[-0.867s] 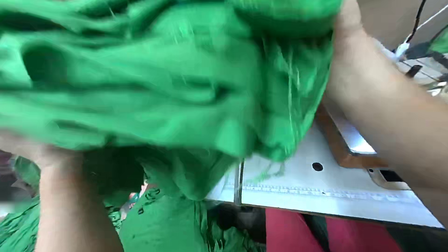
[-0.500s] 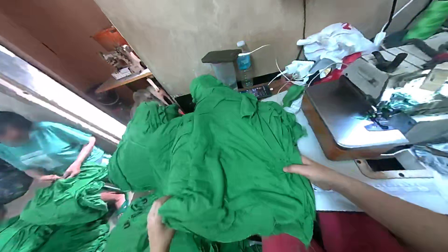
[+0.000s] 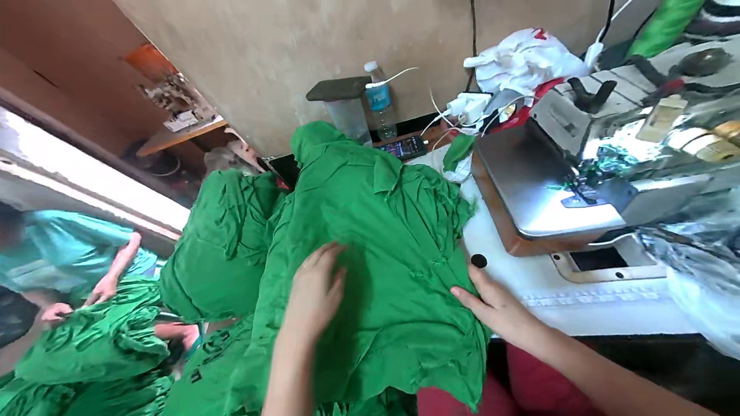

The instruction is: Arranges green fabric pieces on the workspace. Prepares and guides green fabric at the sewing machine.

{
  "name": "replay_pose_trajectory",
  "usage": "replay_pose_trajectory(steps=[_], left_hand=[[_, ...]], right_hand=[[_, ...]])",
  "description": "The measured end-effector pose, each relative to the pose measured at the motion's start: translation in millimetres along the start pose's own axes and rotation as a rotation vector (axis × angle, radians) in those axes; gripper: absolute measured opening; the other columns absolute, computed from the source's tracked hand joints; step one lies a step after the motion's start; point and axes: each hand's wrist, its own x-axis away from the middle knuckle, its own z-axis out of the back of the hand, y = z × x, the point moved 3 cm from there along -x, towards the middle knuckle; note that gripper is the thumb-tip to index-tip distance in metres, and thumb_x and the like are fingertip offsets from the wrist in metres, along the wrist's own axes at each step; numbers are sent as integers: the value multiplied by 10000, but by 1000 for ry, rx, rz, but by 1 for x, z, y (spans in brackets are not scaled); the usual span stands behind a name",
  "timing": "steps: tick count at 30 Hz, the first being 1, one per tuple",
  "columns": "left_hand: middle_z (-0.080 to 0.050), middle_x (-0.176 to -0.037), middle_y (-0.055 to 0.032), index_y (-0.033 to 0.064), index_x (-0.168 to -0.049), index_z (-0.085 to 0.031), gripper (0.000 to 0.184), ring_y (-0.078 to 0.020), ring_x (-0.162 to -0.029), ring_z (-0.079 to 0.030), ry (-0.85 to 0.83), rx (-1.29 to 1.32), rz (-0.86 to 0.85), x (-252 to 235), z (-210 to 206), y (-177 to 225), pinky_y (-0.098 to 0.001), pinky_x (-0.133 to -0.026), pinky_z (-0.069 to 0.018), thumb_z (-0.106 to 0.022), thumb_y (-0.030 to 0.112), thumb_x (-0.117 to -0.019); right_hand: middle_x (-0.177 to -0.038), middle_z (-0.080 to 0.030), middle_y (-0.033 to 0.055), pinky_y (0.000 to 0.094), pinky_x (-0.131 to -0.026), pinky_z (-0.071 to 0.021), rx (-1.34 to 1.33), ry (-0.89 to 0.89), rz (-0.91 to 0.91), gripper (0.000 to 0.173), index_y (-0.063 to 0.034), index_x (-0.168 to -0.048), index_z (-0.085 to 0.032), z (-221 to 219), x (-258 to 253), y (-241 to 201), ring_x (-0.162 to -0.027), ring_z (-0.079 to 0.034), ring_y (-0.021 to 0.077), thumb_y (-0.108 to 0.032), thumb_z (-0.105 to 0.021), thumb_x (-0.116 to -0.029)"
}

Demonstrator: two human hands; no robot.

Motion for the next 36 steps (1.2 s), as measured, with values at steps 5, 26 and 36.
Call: replay_pose_trajectory(steps=[5,26,36], left_hand=[[-337,-1640,-192,80,-1490,-523,550,-419,-1528,-270,-170,-137,30,-135,-71,45,-687,-1194,-184,-486,430,-1068],[-720,-1202,-119,68,-879,-689,286,-251,-1329,-580,255,242,-117,68,-112,98,-537,-1152,-386,-630,326,-989],[-642,-981,116,96,-1067,-614,273,137,-921,-576,539,400,-280,27,-27,134,-80,-827,-478,-410,275,-1101]], right_hand=[[-1266,-661,255,412,-862,-582,-11,-49,30,547,113,-1485,-399,8,17,-1,-1013,-715,267,-222,-513,-1067],[-931,-707,133,277,-739,-582,-271,-44,264,546,95,-1453,-444,4,17,23,-762,-676,119,-201,-588,-1018],[-922,-641,-46,143,-623,-426,-450,-131,253,495,-61,-1230,-687,46,13,-15,-687,-493,-46,-448,-419,-1074]])
